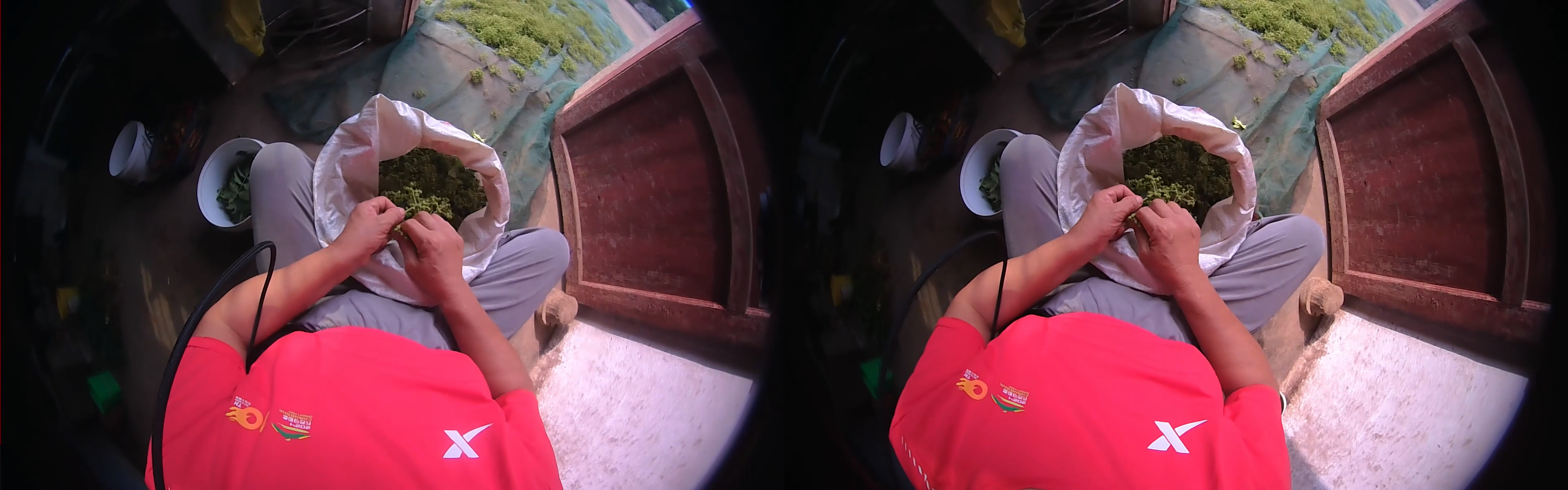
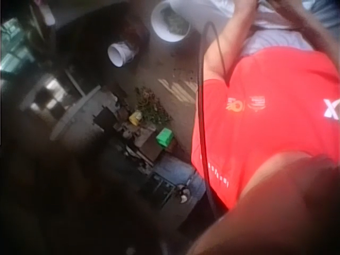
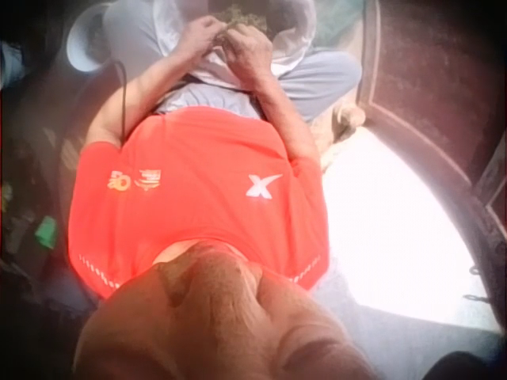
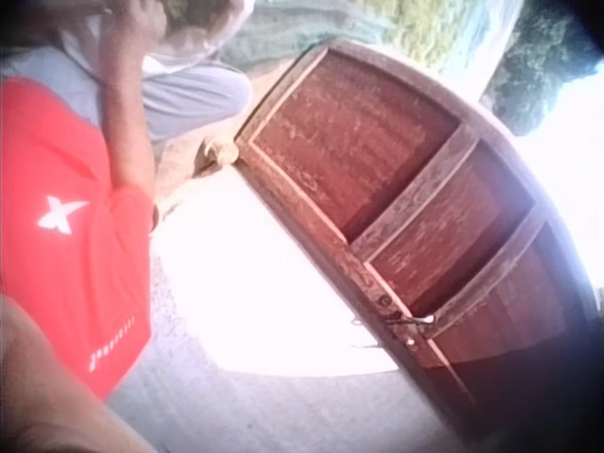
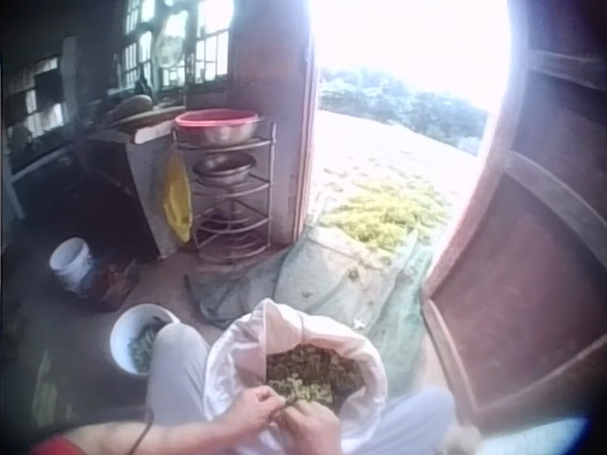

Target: The person sorts small green plants by hand, picking through them in a white bag and placing selected portions into a white bucket.

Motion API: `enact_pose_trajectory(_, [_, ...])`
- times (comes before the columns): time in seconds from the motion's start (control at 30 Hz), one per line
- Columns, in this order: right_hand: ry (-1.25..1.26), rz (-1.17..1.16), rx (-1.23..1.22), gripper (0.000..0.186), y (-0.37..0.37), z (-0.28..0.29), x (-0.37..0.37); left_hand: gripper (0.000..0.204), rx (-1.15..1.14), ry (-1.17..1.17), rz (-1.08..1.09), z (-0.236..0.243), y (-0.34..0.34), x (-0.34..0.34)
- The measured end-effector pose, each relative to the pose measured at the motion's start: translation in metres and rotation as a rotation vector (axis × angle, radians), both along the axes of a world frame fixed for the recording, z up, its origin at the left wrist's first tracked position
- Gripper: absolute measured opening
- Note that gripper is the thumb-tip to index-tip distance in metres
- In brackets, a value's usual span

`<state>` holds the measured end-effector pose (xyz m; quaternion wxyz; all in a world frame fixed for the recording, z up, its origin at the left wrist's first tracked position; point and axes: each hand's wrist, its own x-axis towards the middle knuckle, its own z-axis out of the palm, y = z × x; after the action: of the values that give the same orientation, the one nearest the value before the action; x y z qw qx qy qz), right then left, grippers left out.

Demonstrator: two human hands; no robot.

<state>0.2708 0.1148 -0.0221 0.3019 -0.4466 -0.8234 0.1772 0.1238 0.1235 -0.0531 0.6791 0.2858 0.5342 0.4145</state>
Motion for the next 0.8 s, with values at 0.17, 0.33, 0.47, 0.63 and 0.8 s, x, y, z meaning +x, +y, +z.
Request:
enact_pose_trajectory(0.17, [-0.023, 0.138, 0.052, 0.01, -0.014, 0.018, -0.016, 0.016, -0.085, -0.076, 0.138, -0.018, 0.009, -0.006])
enact_pose_trajectory(0.33, [0.126, -0.075, 0.016, 0.01, -0.005, 0.009, -0.007, 0.017, -0.001, 0.1, -0.039, -0.016, 0.009, -0.025])
enact_pose_trajectory(0.47, [0.064, -0.135, -0.111, 0.021, 0.027, 0.01, 0.017, 0.017, 0.379, 0.474, -0.159, -0.018, 0.008, -0.024])
enact_pose_trajectory(0.63, [-0.207, 0.007, -0.169, 0.027, 0.031, 0.003, 0.015, 0.015, 0.582, 0.652, -0.261, 0.007, 0.008, -0.023])
enact_pose_trajectory(0.8, [-0.159, -0.047, -0.208, 0.017, 0.029, -0.006, 0.015, 0.013, 0.65, 0.655, -0.312, 0.01, 0.007, -0.026])
